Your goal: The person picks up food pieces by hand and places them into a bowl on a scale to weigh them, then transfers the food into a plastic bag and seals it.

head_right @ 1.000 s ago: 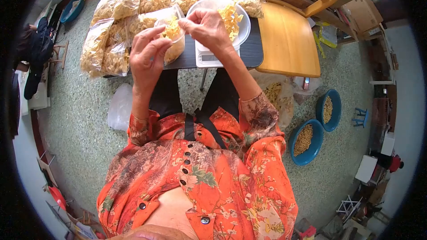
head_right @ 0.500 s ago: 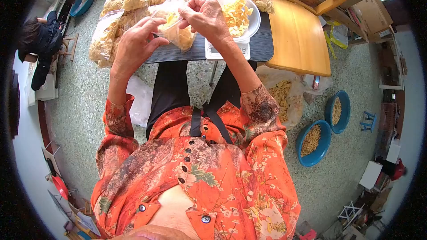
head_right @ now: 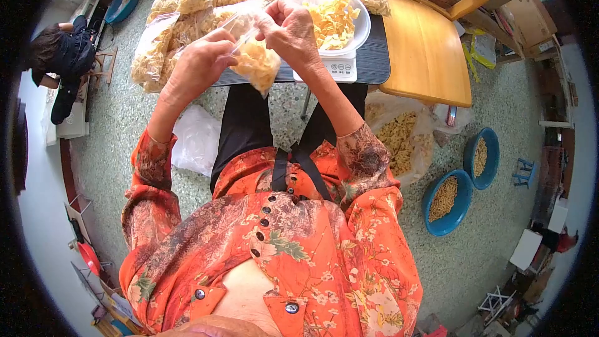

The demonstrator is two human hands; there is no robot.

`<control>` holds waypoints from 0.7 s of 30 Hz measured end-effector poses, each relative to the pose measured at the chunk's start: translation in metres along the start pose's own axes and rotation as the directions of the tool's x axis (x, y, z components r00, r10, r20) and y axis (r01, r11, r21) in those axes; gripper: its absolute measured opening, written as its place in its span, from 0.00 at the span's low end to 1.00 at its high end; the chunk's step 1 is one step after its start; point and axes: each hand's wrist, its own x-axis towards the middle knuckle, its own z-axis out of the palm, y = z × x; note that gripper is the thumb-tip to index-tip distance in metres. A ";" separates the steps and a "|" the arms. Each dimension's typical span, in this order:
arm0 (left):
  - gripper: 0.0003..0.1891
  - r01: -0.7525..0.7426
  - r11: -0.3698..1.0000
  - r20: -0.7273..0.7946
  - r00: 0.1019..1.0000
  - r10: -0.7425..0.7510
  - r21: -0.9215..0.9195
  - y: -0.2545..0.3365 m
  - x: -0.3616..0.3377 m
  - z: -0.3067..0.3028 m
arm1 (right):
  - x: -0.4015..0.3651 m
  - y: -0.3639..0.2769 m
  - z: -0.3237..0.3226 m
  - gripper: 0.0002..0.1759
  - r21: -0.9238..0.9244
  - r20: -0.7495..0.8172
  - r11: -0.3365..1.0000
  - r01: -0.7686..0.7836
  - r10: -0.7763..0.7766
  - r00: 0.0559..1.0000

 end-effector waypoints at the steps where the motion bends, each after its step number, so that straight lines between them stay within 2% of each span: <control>1: 0.07 -0.002 1.000 0.000 1.000 0.002 0.001 0.003 0.001 -0.003 | -0.001 -0.003 0.000 0.09 0.009 -0.007 1.000 0.026 -0.026 1.000; 3: 0.08 0.225 0.908 0.057 0.974 -0.219 -0.352 0.011 0.001 -0.007 | -0.004 -0.007 0.004 0.08 0.042 -0.012 0.998 0.050 -0.050 0.999; 4: 0.08 0.224 0.908 0.054 0.974 -0.219 -0.354 0.011 0.002 -0.006 | -0.006 -0.010 0.007 0.08 0.074 -0.014 0.995 0.074 -0.073 0.997; 6: 0.11 0.106 0.928 -0.109 0.982 -0.154 -0.356 0.009 0.002 -0.003 | -0.012 -0.015 0.011 0.07 0.087 -0.012 0.995 0.056 -0.055 0.998; 7: 0.11 0.107 0.928 -0.116 0.981 -0.158 -0.357 0.007 0.003 -0.001 | -0.013 -0.014 0.012 0.08 0.106 -0.001 0.993 0.056 -0.056 0.998; 9: 0.09 0.000 0.986 -0.250 0.967 -0.042 -0.164 0.002 0.004 0.000 | -0.018 -0.015 0.009 0.08 0.075 0.039 0.996 0.040 -0.043 0.998; 10: 0.09 0.001 0.986 -0.256 0.966 -0.043 -0.164 0.001 0.004 0.000 | -0.022 -0.019 0.007 0.08 0.072 0.043 0.997 0.042 -0.045 0.998; 11: 0.08 -0.004 0.989 -0.245 0.969 -0.033 -0.148 0.000 0.003 0.001 | -0.028 -0.025 0.003 0.07 -0.283 -0.008 0.932 0.227 -0.239 0.971; 12: 0.06 -0.008 0.991 -0.234 0.972 -0.024 -0.133 0.001 0.001 0.001 | -0.033 -0.032 0.000 0.08 -0.604 0.014 0.717 0.349 -0.428 0.904; 13: 0.05 0.002 0.995 -0.204 0.979 -0.022 -0.098 0.005 0.000 -0.002 | -0.038 -0.039 -0.005 0.14 -0.604 0.100 0.698 0.384 -0.412 0.906; 14: 0.05 0.004 0.995 -0.208 0.978 -0.025 -0.100 0.007 -0.001 -0.002 | -0.037 -0.039 -0.008 0.14 -0.605 0.105 0.696 0.386 -0.411 0.905; 16: 0.06 -0.041 0.996 -0.188 0.982 0.027 -0.073 0.007 -0.005 -0.003 | -0.034 -0.038 -0.009 0.20 -0.578 0.473 0.529 0.622 -0.404 0.783; 17: 0.07 -0.041 0.995 -0.172 0.985 0.024 -0.095 0.008 -0.007 -0.004 | -0.032 -0.033 -0.011 0.26 -0.627 0.527 0.442 0.642 -0.367 0.767; 18: 0.07 -0.040 0.995 -0.176 0.984 0.023 -0.096 0.008 -0.009 -0.004 | -0.028 -0.032 -0.011 0.26 -0.626 0.530 0.439 0.644 -0.366 0.765; 20: 0.08 -0.106 0.982 -0.236 0.969 0.068 -0.154 0.008 -0.011 0.000 | -0.021 -0.030 -0.014 0.27 -0.548 0.644 0.500 0.671 -0.260 0.720; 21: 0.09 -0.116 0.979 -0.217 0.973 0.079 -0.165 0.009 -0.013 -0.001 | -0.019 -0.032 -0.014 0.31 -0.522 0.698 0.517 0.678 -0.198 0.688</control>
